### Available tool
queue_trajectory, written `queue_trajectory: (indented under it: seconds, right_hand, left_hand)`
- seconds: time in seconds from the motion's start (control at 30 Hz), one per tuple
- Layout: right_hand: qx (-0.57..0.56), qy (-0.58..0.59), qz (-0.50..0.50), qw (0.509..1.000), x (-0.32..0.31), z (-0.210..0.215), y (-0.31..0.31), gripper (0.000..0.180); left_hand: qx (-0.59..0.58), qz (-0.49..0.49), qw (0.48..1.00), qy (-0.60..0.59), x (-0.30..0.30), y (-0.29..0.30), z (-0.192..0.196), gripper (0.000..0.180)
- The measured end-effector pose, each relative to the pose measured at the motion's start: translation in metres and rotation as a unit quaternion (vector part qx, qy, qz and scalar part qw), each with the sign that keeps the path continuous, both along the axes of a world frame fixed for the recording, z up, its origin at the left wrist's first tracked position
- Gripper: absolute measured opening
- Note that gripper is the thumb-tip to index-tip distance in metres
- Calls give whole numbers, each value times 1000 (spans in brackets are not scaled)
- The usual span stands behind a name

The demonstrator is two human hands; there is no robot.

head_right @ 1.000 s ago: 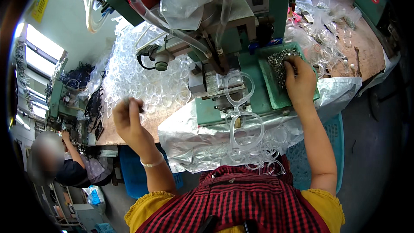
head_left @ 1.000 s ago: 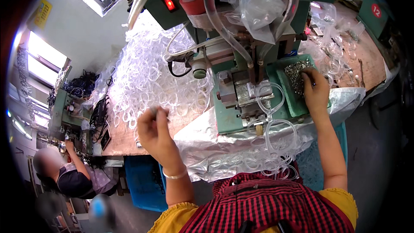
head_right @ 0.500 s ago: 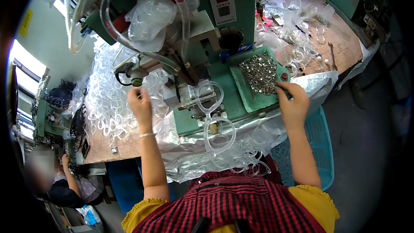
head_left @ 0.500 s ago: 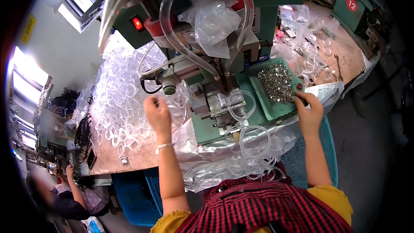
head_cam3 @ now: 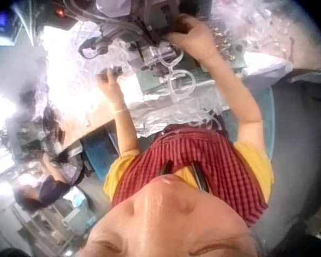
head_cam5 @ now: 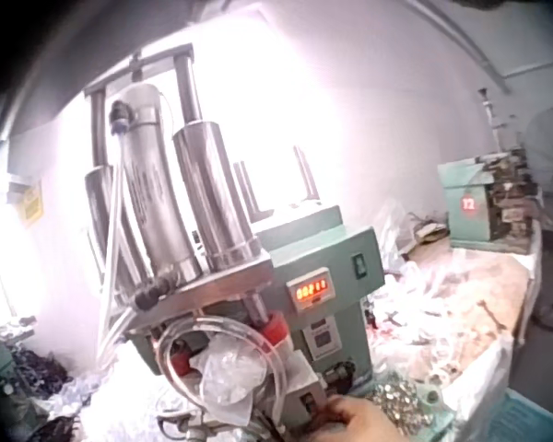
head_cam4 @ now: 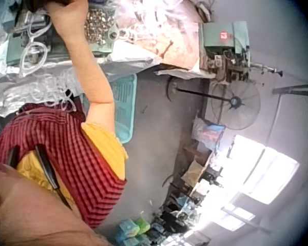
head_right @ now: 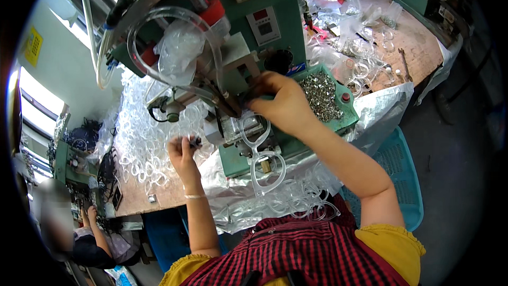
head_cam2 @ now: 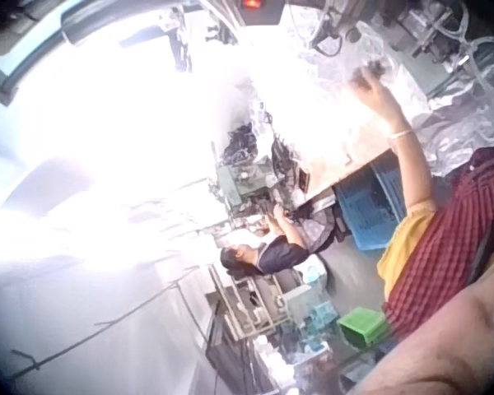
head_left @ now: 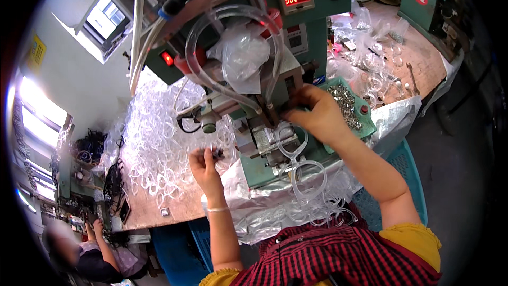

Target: The person repeatedly picks small metal components from a green tray and places them into a machine to attach them to clear plastic rings. The finished rings are collected in a pile on the left side of the workspace. The process is continuous and repetitive throughout the clip.

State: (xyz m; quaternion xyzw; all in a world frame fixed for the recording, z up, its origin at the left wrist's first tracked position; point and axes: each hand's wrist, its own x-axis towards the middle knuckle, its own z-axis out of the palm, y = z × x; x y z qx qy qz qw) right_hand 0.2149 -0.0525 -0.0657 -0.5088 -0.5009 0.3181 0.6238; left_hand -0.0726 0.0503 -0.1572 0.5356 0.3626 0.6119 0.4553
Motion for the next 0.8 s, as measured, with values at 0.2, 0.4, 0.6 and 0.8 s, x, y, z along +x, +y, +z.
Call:
queue_trajectory:
  seconds: [0.2,0.4,0.6,0.8]
  right_hand:
    - [-28,48,10,998,-14,7,-6,50]
    - [-3,193,72,978,-24,12,-6,40]
    - [6,85,41,995,-32,26,-34,52]
    - [-85,-436,-254,859,42,-48,-33,30]
  left_hand:
    - [73,89,993,4,16,-41,27,8]
    - [389,4,921,12,59,-61,137,13]
    - [386,0,922,37,71,-60,132,5]
    - [600,-97,737,295,93,-80,109,21]
